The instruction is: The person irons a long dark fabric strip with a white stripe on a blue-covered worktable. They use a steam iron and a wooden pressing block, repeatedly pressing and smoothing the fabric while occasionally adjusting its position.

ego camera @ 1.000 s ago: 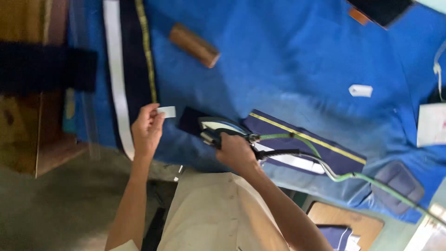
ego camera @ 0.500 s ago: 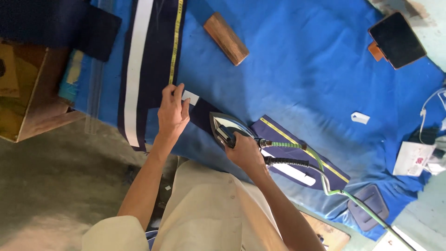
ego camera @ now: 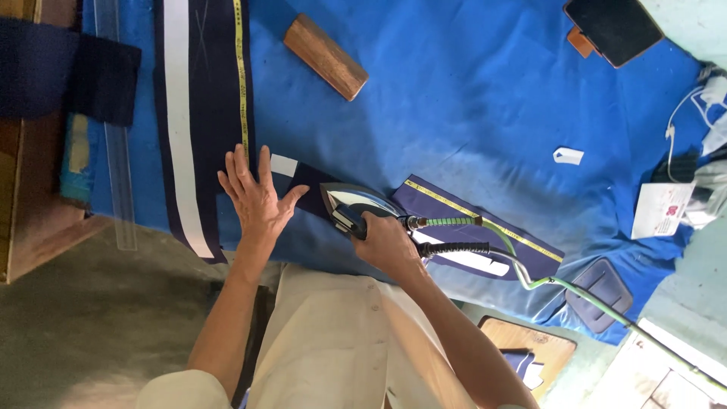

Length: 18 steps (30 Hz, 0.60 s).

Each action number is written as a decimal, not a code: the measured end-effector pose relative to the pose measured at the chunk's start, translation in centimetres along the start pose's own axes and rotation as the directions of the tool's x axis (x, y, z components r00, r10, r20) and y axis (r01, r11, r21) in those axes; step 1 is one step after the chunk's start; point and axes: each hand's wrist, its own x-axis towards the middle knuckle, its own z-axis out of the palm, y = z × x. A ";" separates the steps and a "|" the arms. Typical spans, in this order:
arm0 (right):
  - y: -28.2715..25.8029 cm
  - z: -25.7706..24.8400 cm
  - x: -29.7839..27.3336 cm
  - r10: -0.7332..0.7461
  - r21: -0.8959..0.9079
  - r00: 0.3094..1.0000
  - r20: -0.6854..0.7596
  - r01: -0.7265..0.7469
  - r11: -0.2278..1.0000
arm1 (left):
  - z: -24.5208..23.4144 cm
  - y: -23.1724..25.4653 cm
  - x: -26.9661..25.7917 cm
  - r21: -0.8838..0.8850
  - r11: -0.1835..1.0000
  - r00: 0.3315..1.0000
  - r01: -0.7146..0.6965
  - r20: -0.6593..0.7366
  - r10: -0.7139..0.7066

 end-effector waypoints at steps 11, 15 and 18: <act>-1.0 -0.8 -0.7 0.054 -0.024 0.999 0.004 -0.054 0.998 | -0.2 -0.1 0.0 -0.019 1.000 0.996 0.013 0.091 -0.012; -0.8 -0.7 -0.9 0.064 0.001 0.998 -0.023 -0.064 0.998 | -0.4 0.1 -0.1 0.014 1.000 0.995 0.000 0.101 -0.002; -0.9 -0.9 -1.0 0.051 -0.033 0.998 -0.021 -0.052 0.998 | -0.4 -0.1 -0.2 -0.002 1.000 0.996 -0.006 0.090 0.006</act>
